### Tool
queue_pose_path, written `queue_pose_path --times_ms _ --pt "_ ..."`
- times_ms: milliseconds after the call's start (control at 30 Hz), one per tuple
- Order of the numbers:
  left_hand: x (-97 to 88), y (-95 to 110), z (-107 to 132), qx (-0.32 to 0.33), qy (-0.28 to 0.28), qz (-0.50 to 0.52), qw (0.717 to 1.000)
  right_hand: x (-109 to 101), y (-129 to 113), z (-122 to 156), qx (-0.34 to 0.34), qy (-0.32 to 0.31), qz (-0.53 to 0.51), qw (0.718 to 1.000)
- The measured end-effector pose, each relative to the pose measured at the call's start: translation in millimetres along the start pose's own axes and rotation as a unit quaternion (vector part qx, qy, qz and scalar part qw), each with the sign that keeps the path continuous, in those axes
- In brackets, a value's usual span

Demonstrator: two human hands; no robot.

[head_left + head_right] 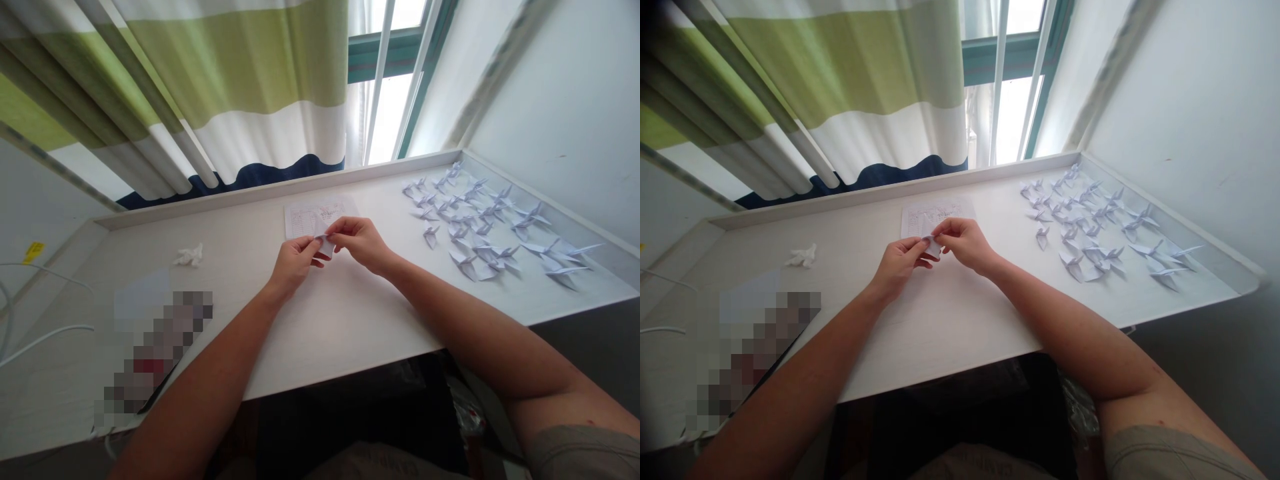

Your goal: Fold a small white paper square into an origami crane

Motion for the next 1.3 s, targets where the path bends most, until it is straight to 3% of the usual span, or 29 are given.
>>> queue_pose_path --times_ms 233,333,600,1300 --pt "-0.1 1 0 -0.024 -0.020 0.028 0.999 -1 -4 -1 -0.024 0.002 0.042 0.999" --pt "-0.7 5 1 -0.002 -0.019 0.013 1.000 -1 -6 0 -0.032 -0.003 0.060 0.998" --pt "-5.4 11 1 0.079 0.007 -0.025 0.997 -1 -3 2 -0.031 0.018 -0.027 0.999" --pt "-10.2 14 0 0.075 -0.009 -0.026 0.997 4 3 1 0.040 -0.019 -0.081 0.996"
Point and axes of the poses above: each hand's wrist, its own z-axis away from the middle knuckle, its own x-axis out of the palm, y = z × x, the point moved 6 cm from there along -z, towards the middle knuckle, and after that the axes turned 1 degree about -x, right-handed, at the moved point
